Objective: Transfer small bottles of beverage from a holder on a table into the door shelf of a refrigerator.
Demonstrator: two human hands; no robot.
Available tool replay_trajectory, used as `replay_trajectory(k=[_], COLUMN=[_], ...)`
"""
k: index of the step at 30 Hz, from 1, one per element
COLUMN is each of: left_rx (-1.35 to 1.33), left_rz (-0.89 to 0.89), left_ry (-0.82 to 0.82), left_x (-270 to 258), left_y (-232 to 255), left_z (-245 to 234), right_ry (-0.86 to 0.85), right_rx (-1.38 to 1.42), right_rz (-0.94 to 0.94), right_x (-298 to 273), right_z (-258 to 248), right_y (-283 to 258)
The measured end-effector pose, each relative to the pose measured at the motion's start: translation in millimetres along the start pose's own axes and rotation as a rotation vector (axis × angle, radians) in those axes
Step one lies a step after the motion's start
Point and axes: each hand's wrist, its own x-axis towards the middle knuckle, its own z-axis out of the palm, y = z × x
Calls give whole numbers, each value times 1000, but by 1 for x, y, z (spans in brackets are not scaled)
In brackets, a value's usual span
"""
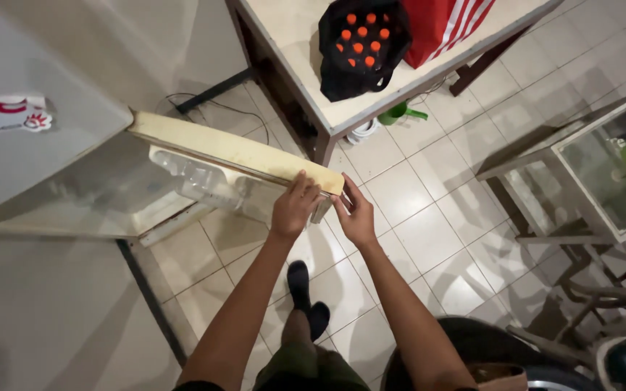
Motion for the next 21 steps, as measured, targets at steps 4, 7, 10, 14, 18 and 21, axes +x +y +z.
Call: replay_trajectory(k=[4,7,10,14,18,21], left_rx=[-24,-64,9,87,86,62], left_rz=[1,5,11,5,-14,-42], left_ry=[51,86,44,29,24,-4], left_x=[17,22,36,42,39,38], left_y=[-3,-3,-2,2,1,3], left_z=[12,17,13,15,20,23], right_ry=[-3,-17,-25,-32,-31,-40], right_rx=[-54,-21,-2,-16,-66,-45], right_rz=[-7,10,-33,-7,7,10], right_x=[23,29,41,47,52,52], right_z=[-8,-11,-12,-17,-19,-18], right_y=[-5,-6,-8,-9,-6,-7])
